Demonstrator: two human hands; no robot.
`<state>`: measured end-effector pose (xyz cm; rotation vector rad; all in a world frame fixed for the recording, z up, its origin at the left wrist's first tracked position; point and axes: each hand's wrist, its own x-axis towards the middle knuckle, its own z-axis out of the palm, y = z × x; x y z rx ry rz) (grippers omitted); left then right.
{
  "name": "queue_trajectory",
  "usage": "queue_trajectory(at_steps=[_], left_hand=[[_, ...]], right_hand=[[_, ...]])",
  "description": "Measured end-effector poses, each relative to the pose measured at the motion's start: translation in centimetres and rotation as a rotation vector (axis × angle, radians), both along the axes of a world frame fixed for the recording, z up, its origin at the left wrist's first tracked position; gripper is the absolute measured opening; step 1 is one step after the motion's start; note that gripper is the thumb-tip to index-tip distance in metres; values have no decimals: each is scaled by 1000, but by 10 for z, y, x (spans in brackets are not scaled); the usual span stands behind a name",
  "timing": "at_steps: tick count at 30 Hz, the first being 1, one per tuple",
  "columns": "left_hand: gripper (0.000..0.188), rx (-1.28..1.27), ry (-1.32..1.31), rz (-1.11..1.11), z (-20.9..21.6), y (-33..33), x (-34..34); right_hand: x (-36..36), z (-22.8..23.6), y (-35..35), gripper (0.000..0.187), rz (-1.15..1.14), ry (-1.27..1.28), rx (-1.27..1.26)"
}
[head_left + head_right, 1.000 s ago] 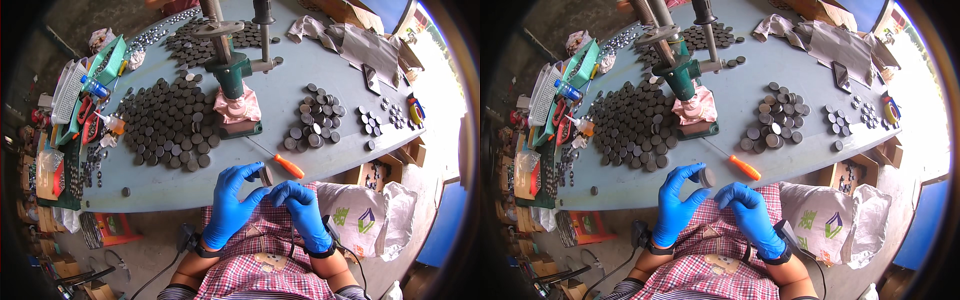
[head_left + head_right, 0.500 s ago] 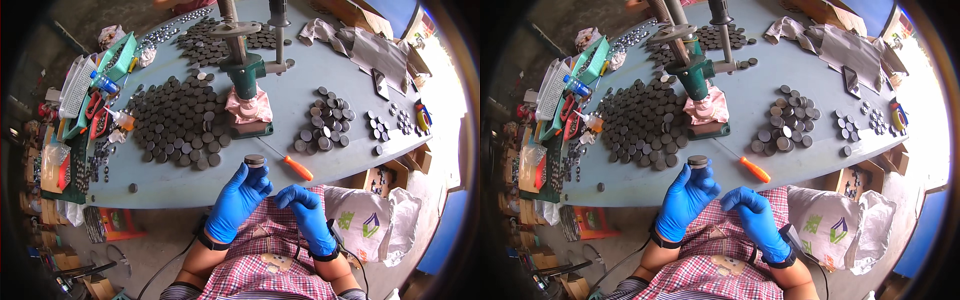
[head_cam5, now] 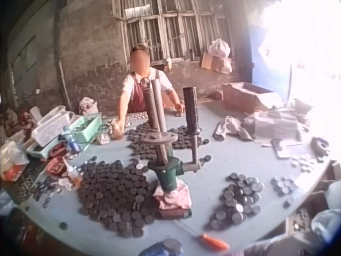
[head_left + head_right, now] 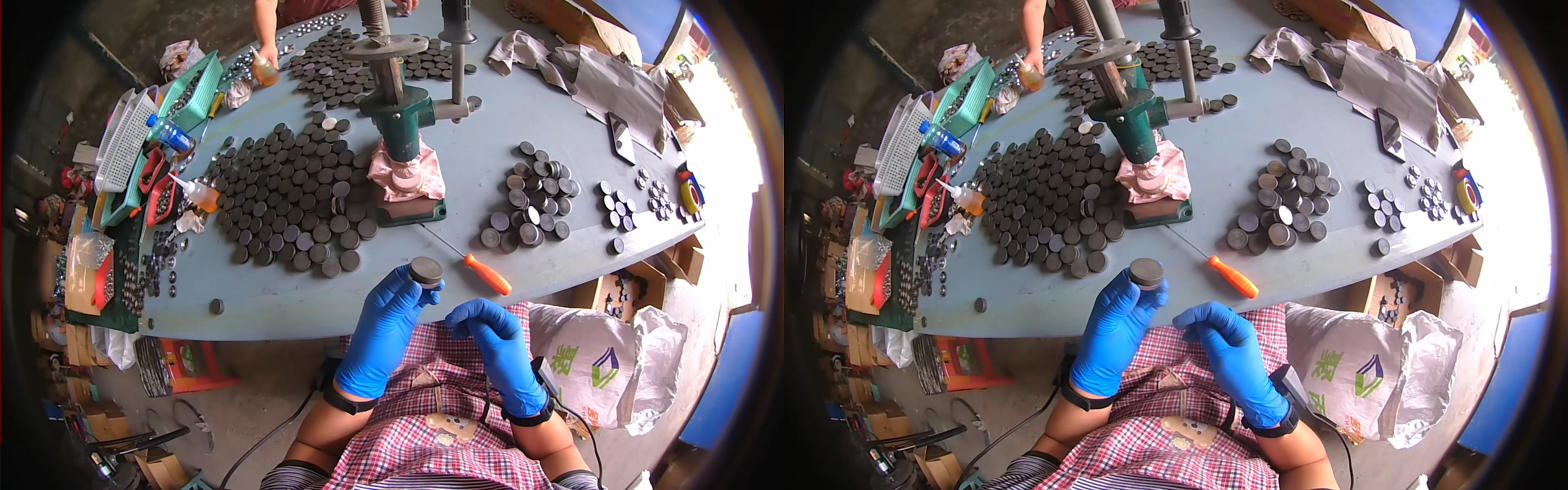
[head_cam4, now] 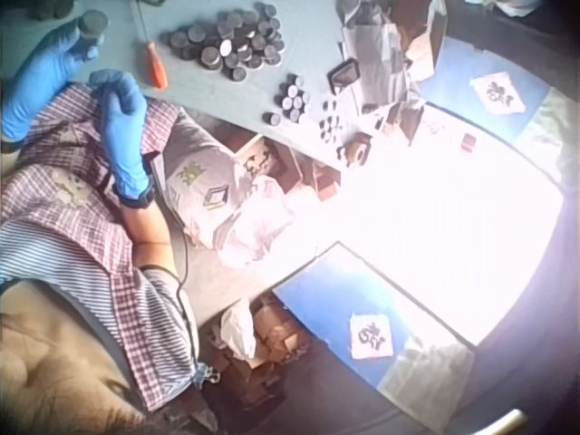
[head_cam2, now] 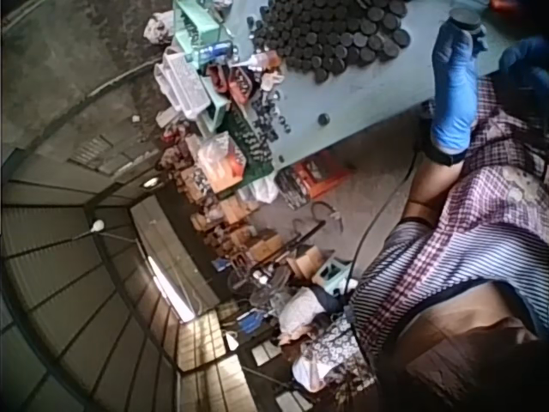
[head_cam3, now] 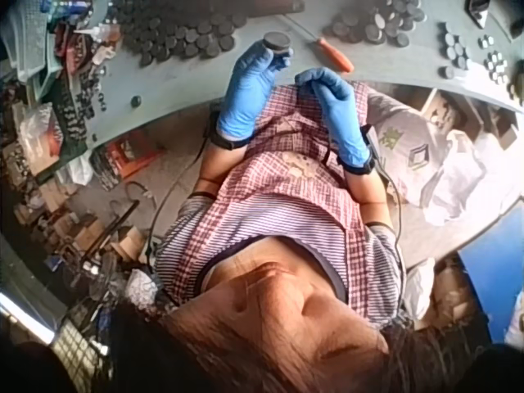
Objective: Using a manual press to assemble small circular plastic or rubber components at a workstation.
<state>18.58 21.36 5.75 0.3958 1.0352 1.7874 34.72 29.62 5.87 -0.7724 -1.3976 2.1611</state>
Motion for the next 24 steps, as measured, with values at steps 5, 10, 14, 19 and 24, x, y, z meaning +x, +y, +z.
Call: queue_trajectory(at_steps=[5, 10, 14, 19, 24], left_hand=[[36, -106, 300, -6, 18, 0, 7], [40, 37, 935, -8, 13, 5, 5], [41, 45, 1002, -20, 25, 4, 9], [34, 84, 1067, -12, 26, 0, 12], [34, 139, 1023, 5, 21, -3, 9]], right_hand=[[-6, 13, 1, 20, -50, -14, -69], [-5, 1, 5, 27, 34, 351, -578], [-6, -2, 3, 27, -1, 370, -504], [-4, 12, -5, 23, -137, 239, -102], [-6, 15, -6, 34, -272, 64, 562]])
